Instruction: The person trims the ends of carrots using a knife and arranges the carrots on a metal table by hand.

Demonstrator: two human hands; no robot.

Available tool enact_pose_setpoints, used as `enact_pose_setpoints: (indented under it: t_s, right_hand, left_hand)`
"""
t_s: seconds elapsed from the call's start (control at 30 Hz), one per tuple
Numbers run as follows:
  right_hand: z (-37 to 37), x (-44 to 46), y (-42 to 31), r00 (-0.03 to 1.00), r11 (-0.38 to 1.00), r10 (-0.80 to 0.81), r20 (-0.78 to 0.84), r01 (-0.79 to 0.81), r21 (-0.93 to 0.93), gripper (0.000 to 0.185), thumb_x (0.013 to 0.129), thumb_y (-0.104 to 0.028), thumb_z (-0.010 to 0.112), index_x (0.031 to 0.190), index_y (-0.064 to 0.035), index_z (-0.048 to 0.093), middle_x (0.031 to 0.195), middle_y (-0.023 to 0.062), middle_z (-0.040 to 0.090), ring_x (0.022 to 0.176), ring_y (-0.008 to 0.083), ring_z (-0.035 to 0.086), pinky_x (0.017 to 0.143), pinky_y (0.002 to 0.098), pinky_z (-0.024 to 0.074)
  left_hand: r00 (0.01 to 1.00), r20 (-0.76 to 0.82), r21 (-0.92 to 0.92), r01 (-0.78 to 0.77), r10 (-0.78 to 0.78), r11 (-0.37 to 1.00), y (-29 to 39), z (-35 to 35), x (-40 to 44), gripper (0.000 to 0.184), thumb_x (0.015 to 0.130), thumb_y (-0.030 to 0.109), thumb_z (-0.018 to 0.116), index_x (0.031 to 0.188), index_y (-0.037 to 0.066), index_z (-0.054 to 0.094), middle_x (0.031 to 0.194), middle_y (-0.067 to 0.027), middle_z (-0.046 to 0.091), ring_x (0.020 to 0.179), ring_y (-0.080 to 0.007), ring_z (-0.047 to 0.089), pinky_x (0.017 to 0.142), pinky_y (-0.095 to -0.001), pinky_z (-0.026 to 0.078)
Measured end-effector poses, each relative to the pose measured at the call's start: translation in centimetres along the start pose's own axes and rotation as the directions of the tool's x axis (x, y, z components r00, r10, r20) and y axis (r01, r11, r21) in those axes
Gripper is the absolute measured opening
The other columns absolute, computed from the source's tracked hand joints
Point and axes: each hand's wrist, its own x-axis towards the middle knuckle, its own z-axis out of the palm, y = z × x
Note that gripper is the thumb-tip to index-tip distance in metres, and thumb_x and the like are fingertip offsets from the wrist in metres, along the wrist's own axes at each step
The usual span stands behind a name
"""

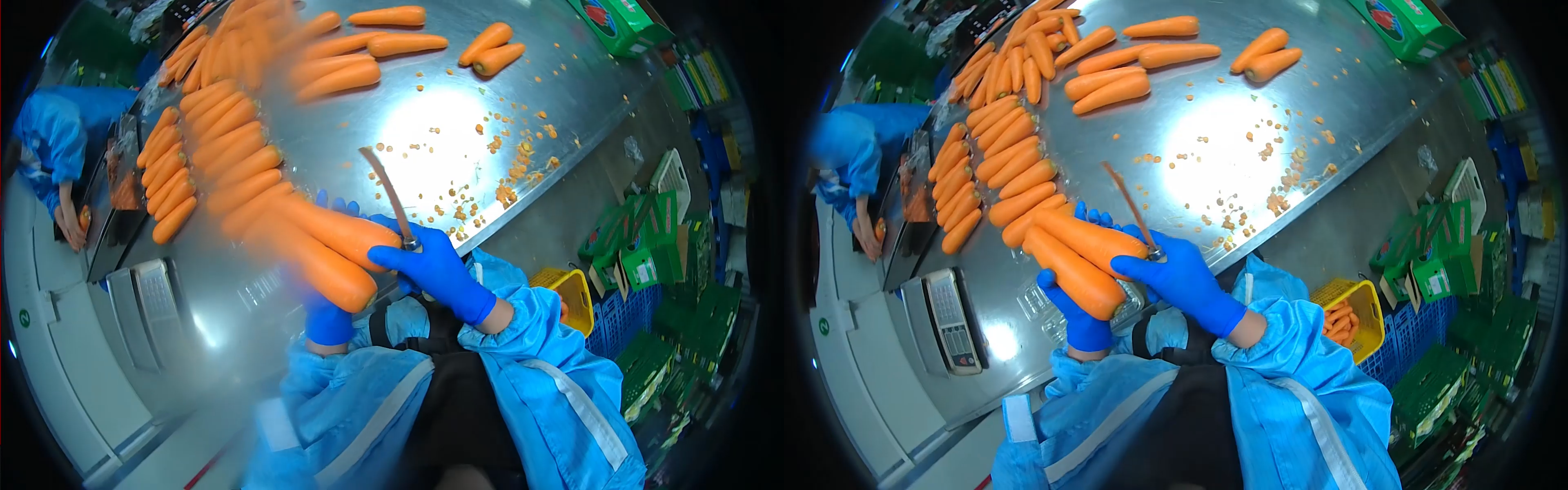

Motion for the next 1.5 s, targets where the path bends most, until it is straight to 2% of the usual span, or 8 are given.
enact_pose_setpoints:
  t_s: [0.13, 0.27, 0.33, 0.47, 0.77, 1.07, 1.23, 1.5]
  right_hand:
    - [-0.3, 1.2, 1.3, 0.984, 0.984, 0.162, 0.079, -0.167, 0.055, 0.059, 0.082, -0.033, 0.076, 0.131, -0.0068, 0.058, 0.078, -0.0007, 0.061, 0.059, 0.0056, 0.052, 0.053, 0.0209, 0.0425]
    - [-0.1, 3.1, 2.2, 0.99, 0.981, 0.094, 0.108, -0.074, -0.178, 0.061, 0.08, -0.033, 0.077, 0.131, -0.0076, 0.059, 0.089, 0.0028, 0.067, 0.068, 0.0066, 0.056, 0.062, 0.0234, 0.0481]
    - [0.6, 4.6, 2.5, 0.973, 0.951, 0.175, 0.149, -0.128, -0.281, 0.063, 0.079, -0.034, 0.078, 0.132, -0.008, 0.058, 0.096, 0.0057, 0.069, 0.075, 0.0071, 0.059, 0.068, 0.024, 0.0502]
    - [3.3, 8.2, 3.9, 0.94, 0.923, 0.032, 0.34, 0.102, -0.371, 0.067, 0.077, -0.034, 0.077, 0.135, -0.01, 0.055, 0.112, 0.0151, 0.068, 0.098, 0.0203, 0.067, 0.086, 0.0321, 0.0518]
    - [9.1, 15.5, 8.5, 0.799, 0.62, -0.033, 0.6, 0.488, -0.615, 0.056, 0.078, -0.03, 0.072, 0.131, -0.0199, 0.058, 0.115, 0.0155, 0.066, 0.101, 0.0319, 0.065, 0.091, 0.0397, 0.0507]
    - [5.7, 11.2, 5.5, 0.979, 0.946, 0.073, 0.191, -0.007, -0.324, 0.031, 0.088, -0.02, 0.065, 0.117, -0.0091, 0.067, 0.094, 0.0075, 0.069, 0.069, 0.0105, 0.061, 0.063, 0.0259, 0.0521]
    - [3.5, 8.3, 6.6, 0.985, 0.937, 0.043, 0.166, 0.018, -0.348, 0.027, 0.09, -0.02, 0.066, 0.114, -0.0099, 0.069, 0.09, 0.0029, 0.069, 0.063, 0.0072, 0.057, 0.056, 0.0224, 0.0483]
    - [-3.5, 3.5, 9.5, 0.997, 0.957, -0.02, -0.078, -0.003, -0.289, 0.024, 0.09, -0.014, 0.064, 0.113, -0.0077, 0.069, 0.095, 0.0018, 0.072, 0.07, 0.0049, 0.061, 0.055, 0.0202, 0.0469]
  left_hand:
    - [0.968, -0.248, 0.404, 0.067, 0.039, 0.912, 6.2, -5.4, -3.7, 0.082, 0.07, 0.026, 0.073, 0.139, 0.0, 0.038, 0.126, -0.0161, 0.055, 0.112, -0.0314, 0.057, 0.093, -0.0429, 0.049]
    - [0.927, -0.26, 0.961, 0.221, 0.271, 0.165, 12.3, -9.2, -6.2, 0.064, 0.07, 0.015, 0.075, 0.128, 0.005, 0.049, 0.115, -0.0127, 0.062, 0.095, -0.0241, 0.064, 0.08, -0.0352, 0.053]
    - [0.939, -0.177, 0.904, 0.273, 0.294, -0.329, 13.5, -8.1, -6.5, 0.054, 0.072, 0.015, 0.077, 0.121, 0.008, 0.054, 0.107, -0.0108, 0.064, 0.086, -0.0228, 0.065, 0.075, -0.0333, 0.053]
    - [0.987, 0.068, 0.814, 0.027, 0.142, -0.58, 13.9, -12.0, -6.0, 0.051, 0.066, 0.015, 0.079, 0.112, 0.013, 0.058, 0.102, -0.0093, 0.063, 0.087, -0.0312, 0.061, 0.075, -0.0396, 0.05]
    - [0.981, 0.189, 0.727, -0.112, 0.041, -0.678, 13.5, -14.2, -7.0, 0.063, 0.063, 0.011, 0.08, 0.121, 0.014, 0.057, 0.112, -0.0131, 0.059, 0.108, -0.0358, 0.055, 0.09, -0.0436, 0.046]
    - [0.984, 0.173, 0.845, -0.123, 0.048, -0.521, 14.0, -14.6, -5.2, 0.074, 0.079, 0.036, 0.074, 0.143, 0.014, 0.043, 0.137, -0.0147, 0.049, 0.133, -0.0353, 0.041, 0.11, -0.0487, 0.03]
    - [0.971, 0.233, 0.647, -0.117, 0.049, -0.754, 13.3, -18.4, -2.6, 0.072, 0.085, 0.047, 0.063, 0.145, 0.016, 0.04, 0.139, -0.0115, 0.048, 0.133, -0.0302, 0.042, 0.112, -0.0526, 0.021]
    - [0.998, 0.012, 0.827, 0.023, 0.058, -0.561, 18.7, -18.2, -5.3, 0.075, 0.085, 0.048, 0.062, 0.148, 0.017, 0.036, 0.14, -0.0113, 0.047, 0.134, -0.0312, 0.04, 0.112, -0.0536, 0.018]
